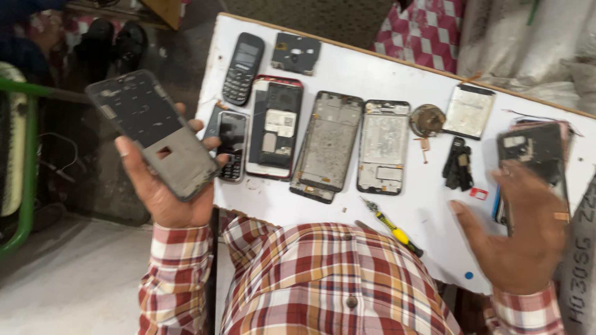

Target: The person disassembles several mobile phones on a cluttered workbench. They remove back covers, detach internal components, and use a metal tool to pry open frames and separate parts. The person handles multiple phones and components one at a time, placing removed parts on the table.

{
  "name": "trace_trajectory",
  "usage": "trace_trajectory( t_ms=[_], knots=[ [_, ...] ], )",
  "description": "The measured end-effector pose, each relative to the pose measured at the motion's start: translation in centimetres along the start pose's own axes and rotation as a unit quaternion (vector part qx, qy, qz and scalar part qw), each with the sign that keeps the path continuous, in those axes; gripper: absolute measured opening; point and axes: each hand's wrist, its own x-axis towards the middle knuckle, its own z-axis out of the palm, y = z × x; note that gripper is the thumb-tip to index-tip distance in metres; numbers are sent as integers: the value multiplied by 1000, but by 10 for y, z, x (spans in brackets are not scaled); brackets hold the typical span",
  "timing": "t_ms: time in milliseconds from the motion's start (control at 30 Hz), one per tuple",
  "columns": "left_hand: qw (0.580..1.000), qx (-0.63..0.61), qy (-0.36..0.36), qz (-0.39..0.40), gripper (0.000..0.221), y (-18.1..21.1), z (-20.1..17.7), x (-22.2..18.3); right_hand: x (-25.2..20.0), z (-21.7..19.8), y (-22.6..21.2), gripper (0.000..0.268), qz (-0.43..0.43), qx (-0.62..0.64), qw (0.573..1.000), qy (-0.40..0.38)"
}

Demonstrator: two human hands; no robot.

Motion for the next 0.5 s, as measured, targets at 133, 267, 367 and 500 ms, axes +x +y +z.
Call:
trace_trajectory(
  t_ms=[133,267,367,500],
  knots=[
    [999,-30,2,-10,82,-3,3,1,30,38,-45,45,-116,42,991,-52],
    [999,-45,4,-3,83,7,-3,-1,45,53,-65,41,-171,-44,979,-102],
    [999,-47,3,13,82,13,-13,0,37,43,-61,38,-155,-75,978,-120],
    [999,-14,13,37,84,6,-22,5,26,31,-56,32,-134,-115,973,-150]
  ],
)
